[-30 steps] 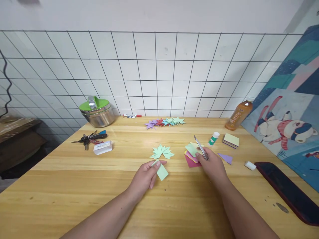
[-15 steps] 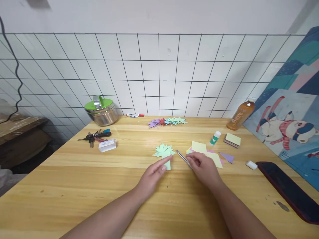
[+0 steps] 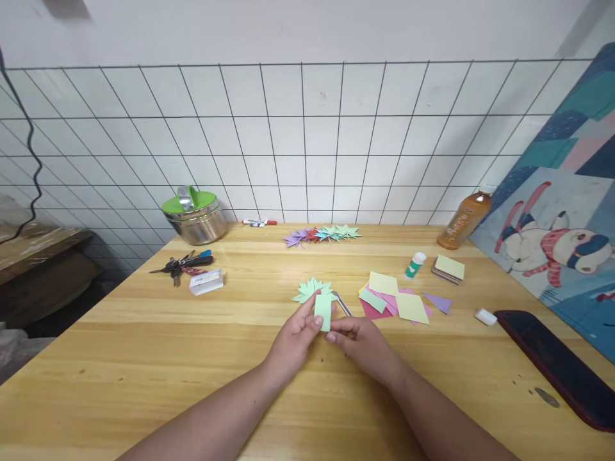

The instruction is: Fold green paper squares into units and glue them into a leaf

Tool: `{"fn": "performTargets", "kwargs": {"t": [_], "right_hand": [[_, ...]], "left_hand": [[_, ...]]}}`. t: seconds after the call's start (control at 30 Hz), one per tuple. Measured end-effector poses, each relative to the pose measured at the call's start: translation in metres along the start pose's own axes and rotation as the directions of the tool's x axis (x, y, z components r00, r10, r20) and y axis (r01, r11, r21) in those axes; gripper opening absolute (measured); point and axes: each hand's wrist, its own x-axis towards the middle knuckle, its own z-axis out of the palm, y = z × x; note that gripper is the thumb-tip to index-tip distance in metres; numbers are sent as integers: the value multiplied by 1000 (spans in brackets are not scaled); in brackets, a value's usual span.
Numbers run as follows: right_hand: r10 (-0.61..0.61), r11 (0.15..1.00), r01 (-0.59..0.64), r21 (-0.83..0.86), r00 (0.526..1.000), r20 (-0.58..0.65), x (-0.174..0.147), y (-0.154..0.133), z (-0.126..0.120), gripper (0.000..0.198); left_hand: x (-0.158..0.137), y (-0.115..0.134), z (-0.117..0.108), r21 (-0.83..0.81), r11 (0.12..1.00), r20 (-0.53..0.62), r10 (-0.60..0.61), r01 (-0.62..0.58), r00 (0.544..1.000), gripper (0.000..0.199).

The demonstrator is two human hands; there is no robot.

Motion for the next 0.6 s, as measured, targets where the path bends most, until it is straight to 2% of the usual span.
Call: {"fn": "performTargets", "kwargs": {"t": [0.2,0.4,0.5,0.6], "right_hand": [[130,978,-122,168,991,-37,0,0,7,26],[122,993,-121,13,989,-81,-4,-6,3,25],[113,992,-119,-51,988,-107,-7,-9,3,24],[122,991,-129,-44,984,-129,-8,-10,1,21]], "left_hand": [[-4,1,3,0,1000,-1,24,-24,1000,58],[-4,-1,-1,99,994,-29,-34,37,999,25],[-3,-1,-2,131,990,-59,-51,59,997,22],[-3,0,-1,137,988,-92,-59,71,994,20]]}}
